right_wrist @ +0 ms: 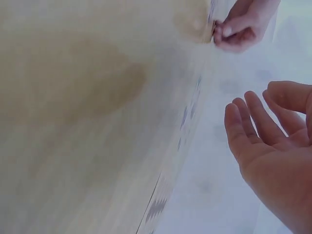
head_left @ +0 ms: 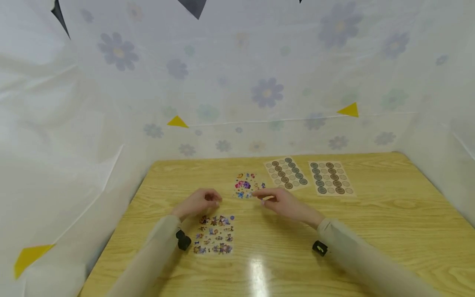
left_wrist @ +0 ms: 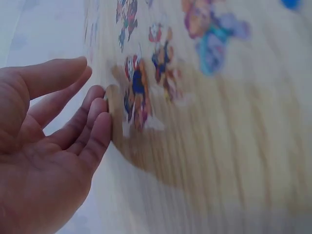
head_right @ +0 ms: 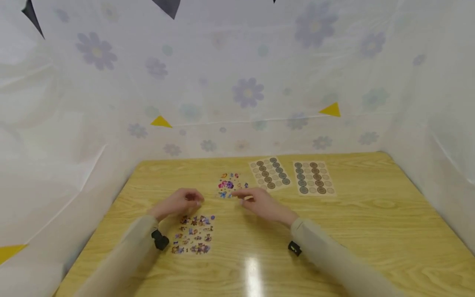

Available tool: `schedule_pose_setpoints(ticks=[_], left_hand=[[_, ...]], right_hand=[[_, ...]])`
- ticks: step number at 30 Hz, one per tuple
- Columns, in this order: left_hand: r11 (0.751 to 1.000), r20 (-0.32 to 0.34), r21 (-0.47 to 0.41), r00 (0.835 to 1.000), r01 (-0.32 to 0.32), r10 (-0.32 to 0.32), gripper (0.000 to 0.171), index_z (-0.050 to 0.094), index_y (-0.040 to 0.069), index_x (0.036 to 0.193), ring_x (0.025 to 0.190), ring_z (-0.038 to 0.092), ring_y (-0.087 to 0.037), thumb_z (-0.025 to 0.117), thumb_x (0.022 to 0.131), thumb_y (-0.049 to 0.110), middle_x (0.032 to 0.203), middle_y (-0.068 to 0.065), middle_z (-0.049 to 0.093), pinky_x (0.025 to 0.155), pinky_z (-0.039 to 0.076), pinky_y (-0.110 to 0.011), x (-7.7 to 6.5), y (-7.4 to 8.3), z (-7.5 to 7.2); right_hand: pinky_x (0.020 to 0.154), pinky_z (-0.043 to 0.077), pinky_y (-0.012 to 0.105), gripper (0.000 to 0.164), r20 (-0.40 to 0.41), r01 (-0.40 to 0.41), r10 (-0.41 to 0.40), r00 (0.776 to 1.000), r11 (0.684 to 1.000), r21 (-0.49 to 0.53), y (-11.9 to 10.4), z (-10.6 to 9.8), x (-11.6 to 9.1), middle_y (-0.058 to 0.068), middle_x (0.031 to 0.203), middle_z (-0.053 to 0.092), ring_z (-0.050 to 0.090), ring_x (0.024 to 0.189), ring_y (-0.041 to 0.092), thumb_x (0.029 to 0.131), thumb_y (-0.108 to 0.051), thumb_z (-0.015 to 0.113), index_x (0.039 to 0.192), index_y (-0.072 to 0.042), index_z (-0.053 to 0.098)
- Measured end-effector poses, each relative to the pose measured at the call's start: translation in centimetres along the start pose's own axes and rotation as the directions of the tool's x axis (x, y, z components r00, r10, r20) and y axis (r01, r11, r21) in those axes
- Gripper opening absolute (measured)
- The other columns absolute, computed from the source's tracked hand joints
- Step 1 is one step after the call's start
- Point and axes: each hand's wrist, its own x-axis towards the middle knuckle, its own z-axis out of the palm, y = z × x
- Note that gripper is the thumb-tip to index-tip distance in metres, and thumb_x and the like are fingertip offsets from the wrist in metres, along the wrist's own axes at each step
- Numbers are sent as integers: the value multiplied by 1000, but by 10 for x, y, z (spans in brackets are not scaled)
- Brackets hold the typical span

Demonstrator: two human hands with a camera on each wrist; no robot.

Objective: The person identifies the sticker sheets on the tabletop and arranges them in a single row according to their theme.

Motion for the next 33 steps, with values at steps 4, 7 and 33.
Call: schedule_pose_setpoints(ticks=[4, 7, 33], left_hand=[[1000, -65, -1, 998, -12, 12, 17, 68, 6, 111, 84, 56, -18, 65, 94, 9, 93, -3, 63, 74, 46, -33, 15, 5, 9], [1000, -124, -1, 992, -4, 4, 18, 69, 4, 110, 84, 57, -17, 67, 93, 10, 92, -3, 63, 75, 46, -35, 24, 13, 17], [988, -271, 13, 952, 153, -144, 21, 63, 5, 93, 72, 50, -21, 79, 85, 16, 87, -7, 58, 63, 44, -34, 36, 37, 37]], right_hand=[[96, 48, 38, 39, -50, -27, 23, 998, 997, -69, 16, -22, 15, 10, 133, 60, 56, 120, 28, 98, -3, 57, 137, -3, 56], [96, 47, 42, 38, -82, -82, 72, 994, 989, -124, 26, -35, 24, 10, 131, 61, 56, 118, 28, 99, -5, 58, 136, -3, 57], [96, 46, 45, 50, -112, -191, 166, 980, 938, -289, 74, -43, 80, 12, 124, 62, 57, 113, 29, 91, -8, 70, 138, -2, 53]])
